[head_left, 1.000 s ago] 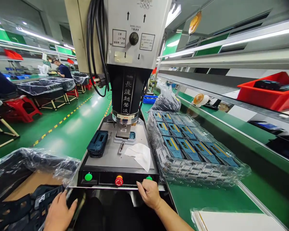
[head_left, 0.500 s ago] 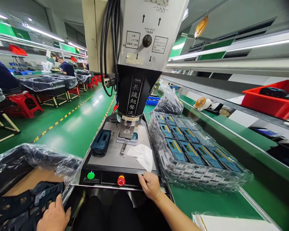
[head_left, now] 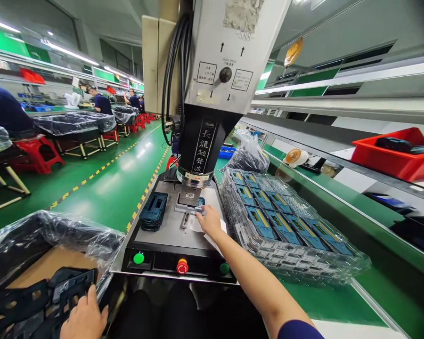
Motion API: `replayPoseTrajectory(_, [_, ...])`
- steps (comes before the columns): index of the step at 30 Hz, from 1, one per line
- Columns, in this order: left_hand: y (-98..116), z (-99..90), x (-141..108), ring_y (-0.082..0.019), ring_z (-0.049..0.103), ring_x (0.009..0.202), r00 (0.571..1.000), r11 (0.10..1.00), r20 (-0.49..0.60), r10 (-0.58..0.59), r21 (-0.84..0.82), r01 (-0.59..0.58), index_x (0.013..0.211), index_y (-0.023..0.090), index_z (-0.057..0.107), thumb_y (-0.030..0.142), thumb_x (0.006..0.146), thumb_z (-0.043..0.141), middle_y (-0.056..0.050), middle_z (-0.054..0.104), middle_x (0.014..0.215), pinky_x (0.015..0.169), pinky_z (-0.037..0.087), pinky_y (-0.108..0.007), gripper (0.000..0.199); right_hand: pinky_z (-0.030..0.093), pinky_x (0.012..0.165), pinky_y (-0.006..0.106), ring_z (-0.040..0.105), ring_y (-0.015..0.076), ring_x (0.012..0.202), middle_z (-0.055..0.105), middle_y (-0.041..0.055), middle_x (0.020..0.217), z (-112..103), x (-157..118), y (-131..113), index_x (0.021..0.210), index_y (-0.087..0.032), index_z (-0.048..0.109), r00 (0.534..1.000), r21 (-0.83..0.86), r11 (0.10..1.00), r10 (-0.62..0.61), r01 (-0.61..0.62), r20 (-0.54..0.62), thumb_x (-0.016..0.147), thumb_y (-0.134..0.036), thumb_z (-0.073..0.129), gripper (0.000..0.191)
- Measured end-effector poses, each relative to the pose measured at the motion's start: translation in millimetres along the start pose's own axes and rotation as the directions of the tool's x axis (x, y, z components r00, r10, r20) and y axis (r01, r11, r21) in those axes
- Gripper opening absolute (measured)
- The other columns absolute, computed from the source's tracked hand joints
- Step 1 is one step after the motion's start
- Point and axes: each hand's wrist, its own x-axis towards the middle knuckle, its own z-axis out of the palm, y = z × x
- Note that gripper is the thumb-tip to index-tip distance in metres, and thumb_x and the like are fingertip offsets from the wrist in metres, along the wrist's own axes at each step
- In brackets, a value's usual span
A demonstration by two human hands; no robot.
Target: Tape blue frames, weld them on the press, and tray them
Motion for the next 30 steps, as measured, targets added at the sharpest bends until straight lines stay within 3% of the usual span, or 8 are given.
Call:
replayPoseTrajectory(9, [1,1.9,1,-0.032,0.059,0.096,1.0,1.0,0.002,0.003,0.023,-0.004,0.138,0.003,0.031,0.033,0.09,0.027,-0.016,0.055,0.107,0.076,0.041,-0.041,0.057,0.036,0.093,0.036,0.054,0.0266,0.11,0.062,0.013,0.116,19,25,-6,0.11,-0.018,0.066,0.997,-0.109,0.993,0.051,-0.045,0.054,0.087,-0.042,0.058,0.035])
replayPoseTrajectory(17, [1,4.0,0,-0.033,0.058,0.097,0.999,1.0,-0.034,0.017,0.021,-0.017,0.139,0.002,0.028,0.031,0.089,0.031,-0.016,0.054,0.108,0.076,0.042,-0.042,0.058,0.035,0.09,0.034,0.054,0.0252,0.107,0.065,0.011,0.11,27,38,-11,0.102,-0.019,0.071,0.999,-0.132,0.991,0.028,-0.023,0.04,0.086,-0.045,0.061,0.032])
replayPoseTrajectory(24, [2,-0.2,0,-0.032,0.057,0.1,1.0,1.0,-0.004,0.012,0.026,-0.011,0.139,0.002,0.028,0.03,0.089,0.03,-0.018,0.054,0.111,0.079,0.043,-0.043,0.057,0.032,0.088,0.032,0.054,0.0216,0.105,0.068,0.0055,0.105,33,42,-14,0.09,-0.023,0.075,0.998,-0.125,0.991,-0.035,0.04,0.042,0.089,-0.041,0.058,0.025])
replayPoseTrajectory(30, [4,-5.1,0,-0.034,0.057,0.101,1.0,1.0,-0.011,0.005,0.01,-0.004,0.139,0.002,0.028,0.032,0.09,0.028,-0.017,0.054,0.11,0.079,0.043,-0.044,0.057,0.031,0.084,0.03,0.056,0.0196,0.098,0.07,0.0052,0.099,36,41,-17,0.082,-0.022,0.076,0.997,-0.113,0.992,-0.046,0.054,0.067,0.094,-0.037,0.052,0.031])
